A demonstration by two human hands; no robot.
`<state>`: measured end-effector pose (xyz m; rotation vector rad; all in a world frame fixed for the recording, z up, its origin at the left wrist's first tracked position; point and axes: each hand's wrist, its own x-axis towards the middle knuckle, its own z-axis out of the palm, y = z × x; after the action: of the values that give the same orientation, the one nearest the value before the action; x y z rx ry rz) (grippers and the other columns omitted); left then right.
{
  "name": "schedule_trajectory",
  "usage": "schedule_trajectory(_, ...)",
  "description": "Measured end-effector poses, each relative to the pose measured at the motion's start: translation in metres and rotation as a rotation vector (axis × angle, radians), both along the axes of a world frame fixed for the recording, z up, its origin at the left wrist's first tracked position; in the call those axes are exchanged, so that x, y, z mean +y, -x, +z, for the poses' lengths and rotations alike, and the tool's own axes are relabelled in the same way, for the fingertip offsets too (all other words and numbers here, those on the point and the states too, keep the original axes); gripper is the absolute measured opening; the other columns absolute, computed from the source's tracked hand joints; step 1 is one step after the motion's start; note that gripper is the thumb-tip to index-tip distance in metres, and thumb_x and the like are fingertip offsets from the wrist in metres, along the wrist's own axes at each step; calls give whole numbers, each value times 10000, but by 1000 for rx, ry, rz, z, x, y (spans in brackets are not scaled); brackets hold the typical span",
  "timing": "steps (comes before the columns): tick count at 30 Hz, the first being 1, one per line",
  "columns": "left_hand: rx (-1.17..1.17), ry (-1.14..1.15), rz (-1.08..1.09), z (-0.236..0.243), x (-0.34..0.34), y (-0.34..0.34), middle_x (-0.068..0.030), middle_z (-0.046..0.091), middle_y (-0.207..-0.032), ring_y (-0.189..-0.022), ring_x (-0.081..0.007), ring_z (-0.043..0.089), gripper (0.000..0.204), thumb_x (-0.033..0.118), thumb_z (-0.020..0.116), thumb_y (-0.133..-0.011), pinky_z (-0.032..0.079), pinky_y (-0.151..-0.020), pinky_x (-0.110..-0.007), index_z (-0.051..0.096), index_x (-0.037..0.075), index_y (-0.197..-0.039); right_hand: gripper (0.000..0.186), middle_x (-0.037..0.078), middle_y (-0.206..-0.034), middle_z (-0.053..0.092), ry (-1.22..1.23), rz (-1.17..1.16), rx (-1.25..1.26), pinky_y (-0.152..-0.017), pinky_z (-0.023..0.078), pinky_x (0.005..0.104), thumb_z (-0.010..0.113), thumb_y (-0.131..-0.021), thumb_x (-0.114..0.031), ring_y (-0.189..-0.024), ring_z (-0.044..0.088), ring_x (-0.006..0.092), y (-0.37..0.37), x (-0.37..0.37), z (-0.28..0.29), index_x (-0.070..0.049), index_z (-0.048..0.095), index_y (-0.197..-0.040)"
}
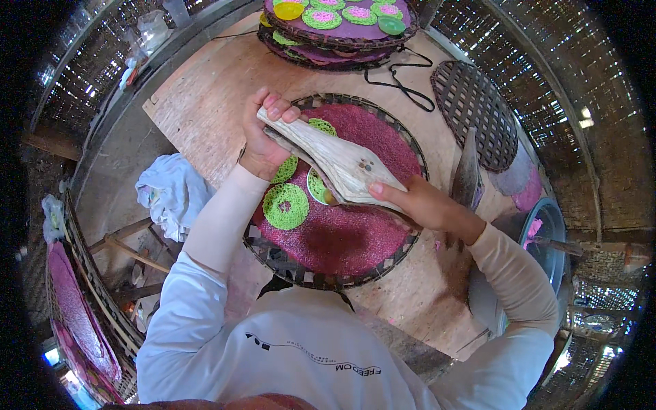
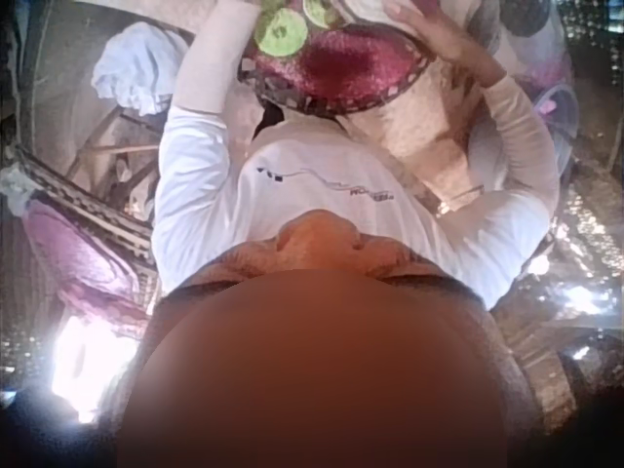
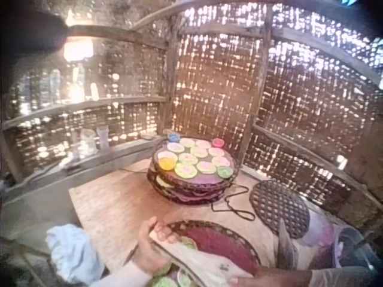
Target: The person scoops green and pink dough from a large basin and fills a wooden mold to form ring-shaped cakes. They press the dough into the mold, then invert it onto a woven tray to release the finished pieces. The process repeats with alternating colors, stacking the completed cakes on the tray.
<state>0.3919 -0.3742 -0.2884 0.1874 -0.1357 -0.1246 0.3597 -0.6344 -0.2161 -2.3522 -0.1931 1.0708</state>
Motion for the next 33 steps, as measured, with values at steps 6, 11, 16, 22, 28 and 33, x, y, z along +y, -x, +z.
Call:
schedule_trajectory(6,-19,5,18,0,-8,-11,79,393,-457,-523,-105,430,329,314,469,-844,394,-665,-320,399,207,-541,686,176,-835,612,10,35,-69,-709,451,325,493,-776,-607,-773,591,220,-1,9,33,18,566,-1050)
schedule_trajectory(11,-63,27,20,2,0,-20,58,361,-425,-497,-132,417,344,316,475,-825,370,-569,-290,382,194,-517,712,251,-878,606,63,120,-292,-786,438,358,491,-760,-623,-885,598,305,-3,21,30,30,576,-1032)
schedule_trajectory(16,-120,-74,61,9,24,-21,80,368,-421,-464,-95,398,370,298,434,-862,358,-616,-283,389,206,-506,754,236,-657,587,50,113,-403,-654,452,418,470,-725,-682,-694,614,338,-8,19,-16,51,637,-785)
schedule_trajectory(22,10,-52,77,-6,28,1,71,367,-437,-483,-103,405,358,305,447,-855,368,-615,-283,375,195,-523,800,226,-583,560,99,115,-222,-617,447,423,441,-718,-711,-621,601,333,5,34,0,65,633,-728)
schedule_trajectory(28,-20,3,3,-5,10,-1,-30,470,-618,-701,-219,514,390,498,486,-821,439,-651,-346,510,114,-882,777,170,-571,565,30,42,-232,-580,442,394,456,-738,-682,-580,582,268,14,16,20,78,622,-753)
schedule_trajectory(33,-219,-282,-28,33,3,19,-77,541,-1034,-1010,-234,488,692,563,511,-786,393,-871,-370,410,39,-1226,697,69,-561,544,-67,-60,-212,-509,417,290,480,-767,-630,-545,531,146,20,-1,40,51,627,-770)
